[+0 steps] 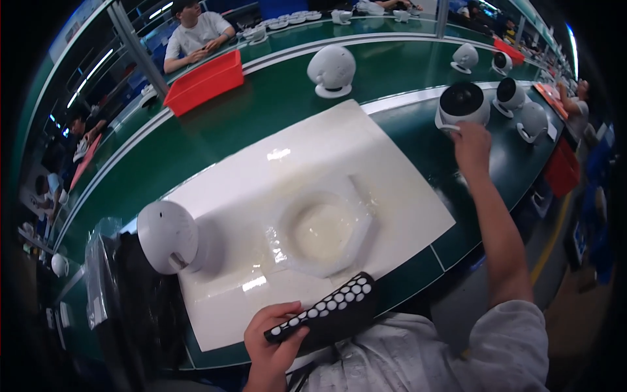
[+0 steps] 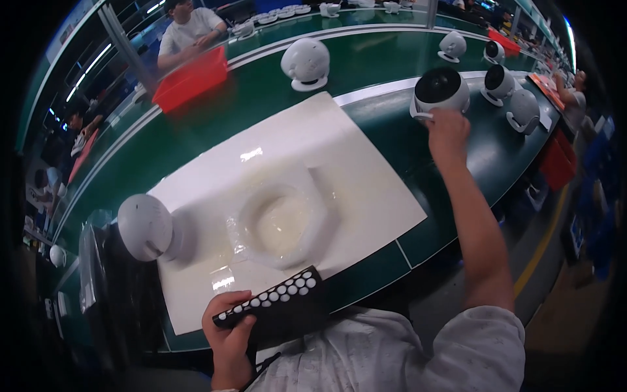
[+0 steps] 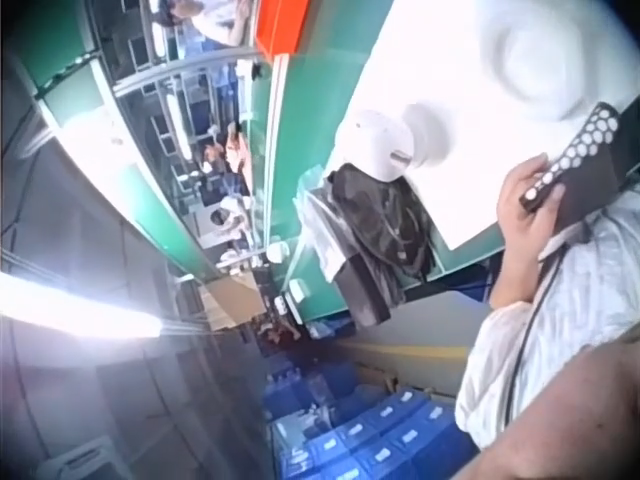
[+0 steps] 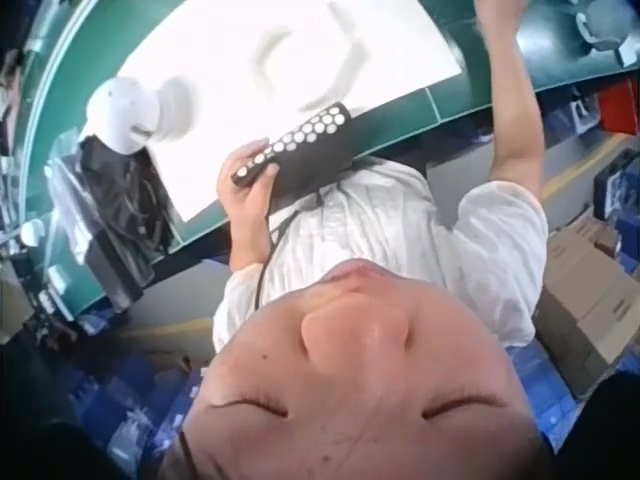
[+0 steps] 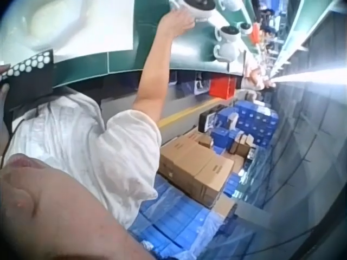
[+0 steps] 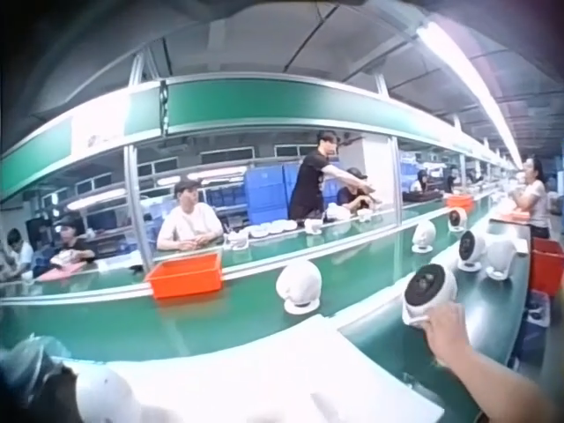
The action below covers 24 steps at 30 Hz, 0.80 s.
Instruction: Assembling the base of security cameras by applying rubber anti-slip pads on a production line.
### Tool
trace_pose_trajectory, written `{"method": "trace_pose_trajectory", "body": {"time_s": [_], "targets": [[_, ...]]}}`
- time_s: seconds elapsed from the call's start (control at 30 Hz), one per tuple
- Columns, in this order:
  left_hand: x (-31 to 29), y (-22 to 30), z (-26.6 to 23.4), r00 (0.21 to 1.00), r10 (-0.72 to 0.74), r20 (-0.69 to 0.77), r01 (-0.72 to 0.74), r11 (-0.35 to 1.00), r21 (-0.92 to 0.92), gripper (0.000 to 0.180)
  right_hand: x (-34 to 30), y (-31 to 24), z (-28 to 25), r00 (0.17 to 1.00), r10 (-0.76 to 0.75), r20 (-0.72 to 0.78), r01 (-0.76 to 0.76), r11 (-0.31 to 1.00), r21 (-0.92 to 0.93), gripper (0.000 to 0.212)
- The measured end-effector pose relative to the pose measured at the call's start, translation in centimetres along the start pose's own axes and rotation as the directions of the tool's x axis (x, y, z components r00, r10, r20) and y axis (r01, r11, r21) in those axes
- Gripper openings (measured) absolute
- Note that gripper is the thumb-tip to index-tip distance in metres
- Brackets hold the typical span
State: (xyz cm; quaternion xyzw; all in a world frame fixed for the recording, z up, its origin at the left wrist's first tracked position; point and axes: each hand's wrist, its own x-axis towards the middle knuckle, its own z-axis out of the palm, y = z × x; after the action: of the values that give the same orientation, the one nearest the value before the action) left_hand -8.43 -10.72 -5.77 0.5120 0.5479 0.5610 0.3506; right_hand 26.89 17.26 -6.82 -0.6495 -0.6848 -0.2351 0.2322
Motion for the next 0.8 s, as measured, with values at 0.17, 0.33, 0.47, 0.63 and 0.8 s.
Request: {"method": "trace_pose_trajectory", "body": {"time_s": [0.17, 0.33, 0.47, 0.63, 0.8], "targets": [[0.5, -0.8, -0.2, 0.99, 0.122, 0.063, -0.127, 0.989, 0.071, 0.019, -2.7, -5.9, -6.9, 0.906, -0.175, -0.385, 0.312, 0.89, 0.332, 0.027], [0.6, -1.0, -0.7, 0.953, 0.281, 0.114, -0.293, 0.951, 0.101, 0.018, -2.6, -14.7, -13.9, 0.952, -0.268, 0.149, -0.133, 0.076, 0.988, 0.026], [-0.1, -1.0, -0.9, 0.978, 0.192, 0.087, -0.201, 0.974, 0.109, 0.017, -2.4, -18.6, -14.2, 0.808, -0.566, 0.163, -0.018, 0.254, 0.967, 0.033], [0.3, -0.8, -1.0, 0.98, 0.177, 0.086, -0.185, 0.978, 0.093, 0.017, -3.3, -18.4, -13.7, 0.849, -0.52, 0.093, 0.072, 0.289, 0.955, 0.032], [0.2, -0.9, -0.9, 0.993, 0.106, 0.047, -0.099, 0.987, -0.125, 0.012, -11.1, -13.8, -11.9, 0.895, -0.423, -0.144, 0.164, 0.011, 0.986, 0.049]]}}
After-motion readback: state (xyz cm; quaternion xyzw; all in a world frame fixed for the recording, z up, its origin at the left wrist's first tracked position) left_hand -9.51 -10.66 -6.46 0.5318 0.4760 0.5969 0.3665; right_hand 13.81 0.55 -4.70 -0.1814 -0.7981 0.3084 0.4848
